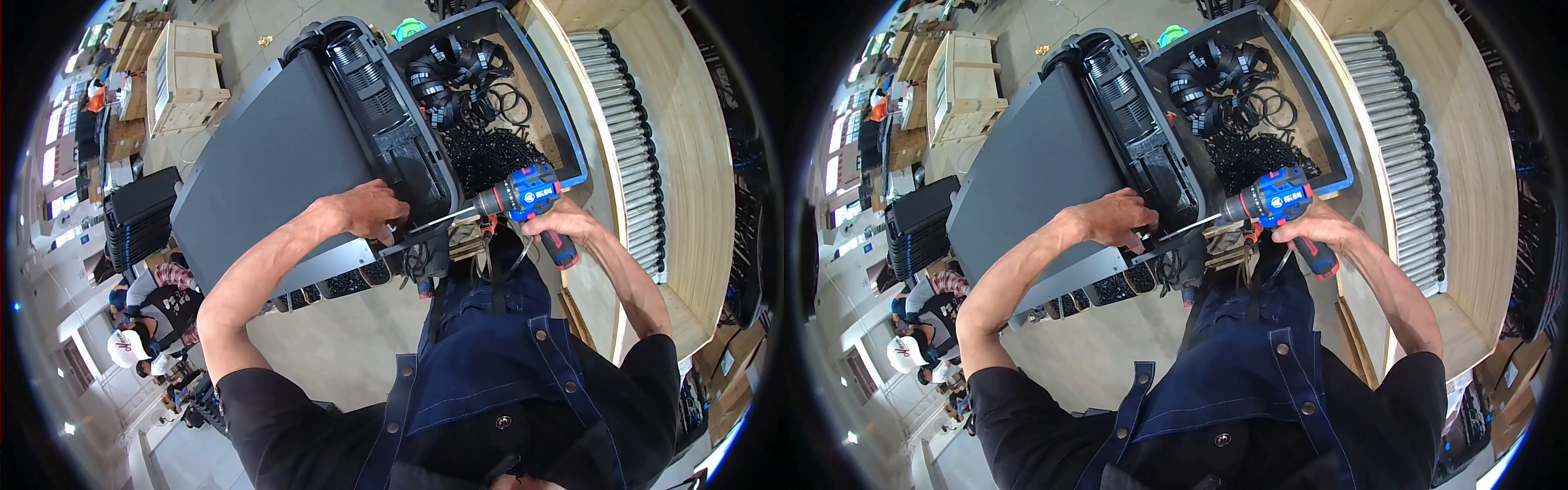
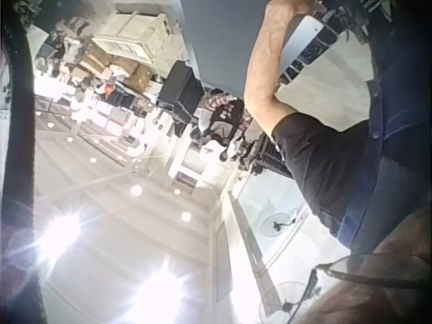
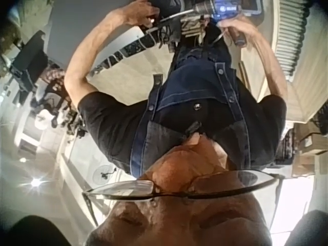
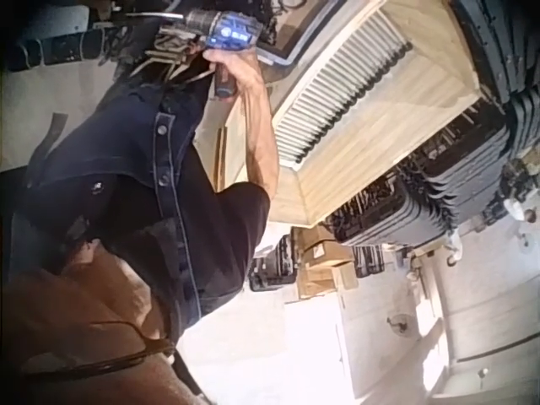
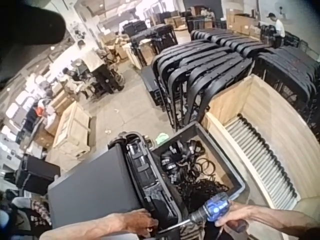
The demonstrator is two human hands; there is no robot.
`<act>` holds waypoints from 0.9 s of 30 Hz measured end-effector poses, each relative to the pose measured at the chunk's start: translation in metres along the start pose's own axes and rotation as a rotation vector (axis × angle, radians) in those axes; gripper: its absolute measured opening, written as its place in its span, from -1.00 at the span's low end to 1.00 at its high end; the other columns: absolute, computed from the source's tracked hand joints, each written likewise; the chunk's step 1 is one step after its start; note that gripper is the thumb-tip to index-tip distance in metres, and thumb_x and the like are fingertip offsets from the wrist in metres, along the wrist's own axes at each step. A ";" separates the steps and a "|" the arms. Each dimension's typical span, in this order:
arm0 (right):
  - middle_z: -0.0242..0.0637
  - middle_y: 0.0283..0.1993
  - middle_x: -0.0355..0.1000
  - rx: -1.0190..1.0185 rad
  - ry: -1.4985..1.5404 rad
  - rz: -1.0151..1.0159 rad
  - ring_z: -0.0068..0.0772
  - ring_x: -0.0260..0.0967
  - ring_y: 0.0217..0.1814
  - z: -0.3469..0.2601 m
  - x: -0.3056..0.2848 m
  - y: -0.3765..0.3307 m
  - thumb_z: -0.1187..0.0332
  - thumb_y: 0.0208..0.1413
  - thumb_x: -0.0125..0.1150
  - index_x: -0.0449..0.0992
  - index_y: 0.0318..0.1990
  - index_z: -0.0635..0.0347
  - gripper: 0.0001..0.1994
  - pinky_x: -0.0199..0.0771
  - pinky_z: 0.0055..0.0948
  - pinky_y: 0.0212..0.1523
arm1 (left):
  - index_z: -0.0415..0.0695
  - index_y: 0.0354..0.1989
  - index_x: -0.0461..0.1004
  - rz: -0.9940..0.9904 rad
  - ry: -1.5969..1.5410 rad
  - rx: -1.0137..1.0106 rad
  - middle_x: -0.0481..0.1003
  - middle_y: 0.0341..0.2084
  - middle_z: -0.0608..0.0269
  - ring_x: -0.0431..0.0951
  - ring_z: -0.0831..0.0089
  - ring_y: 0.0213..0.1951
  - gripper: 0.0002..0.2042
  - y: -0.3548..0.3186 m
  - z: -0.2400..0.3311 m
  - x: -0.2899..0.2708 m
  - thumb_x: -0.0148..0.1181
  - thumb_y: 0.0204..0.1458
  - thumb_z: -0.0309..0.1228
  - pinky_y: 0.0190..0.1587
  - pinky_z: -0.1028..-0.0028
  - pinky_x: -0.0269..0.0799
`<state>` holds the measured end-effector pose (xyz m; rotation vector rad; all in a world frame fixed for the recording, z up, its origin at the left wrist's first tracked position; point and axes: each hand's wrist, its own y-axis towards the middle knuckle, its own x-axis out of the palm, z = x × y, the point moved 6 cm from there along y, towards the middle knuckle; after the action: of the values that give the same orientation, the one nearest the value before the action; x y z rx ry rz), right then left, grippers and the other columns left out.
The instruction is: Assembling the base frame and motor cover of a treadmill using power screwdrivers.
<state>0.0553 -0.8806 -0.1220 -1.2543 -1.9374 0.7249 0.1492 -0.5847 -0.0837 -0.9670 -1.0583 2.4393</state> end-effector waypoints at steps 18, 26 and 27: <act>-0.43 -0.22 0.57 -0.168 -0.107 -0.075 -0.59 0.51 -0.20 0.010 -0.032 0.020 0.41 -0.24 0.66 0.54 0.02 0.14 -0.42 0.59 -0.48 -0.10 | -0.09 0.25 0.40 1.274 -0.360 -0.713 0.22 0.36 -0.05 0.16 -0.03 0.38 -0.27 -0.095 0.012 0.073 0.48 -0.15 -0.14 0.40 0.07 0.07; -0.39 -0.14 0.54 -0.622 0.046 0.615 -0.54 0.45 -0.12 -0.003 -0.082 -0.037 0.39 0.00 0.51 0.54 -0.03 0.23 -0.62 0.49 -0.39 0.00 | -0.13 0.21 0.45 1.415 -0.339 -0.767 0.23 0.38 -0.01 0.09 -0.01 0.44 -0.40 -0.094 0.010 0.087 0.39 -0.08 -0.24 0.45 0.01 -0.12; -0.36 -0.14 0.54 -0.661 -0.030 0.746 -0.53 0.44 -0.13 0.002 -0.090 -0.032 0.40 0.03 0.48 0.53 -0.03 0.25 -0.64 0.47 -0.39 -0.01 | -0.12 0.21 0.45 1.430 -0.350 -0.762 0.21 0.39 0.01 0.08 -0.01 0.45 -0.39 -0.098 0.012 0.083 0.39 -0.08 -0.25 0.46 0.00 -0.17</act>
<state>0.0615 -0.9760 -0.1220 -2.4491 -1.7659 0.4338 0.0821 -0.4816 -0.0439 -2.1494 -1.9484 3.3740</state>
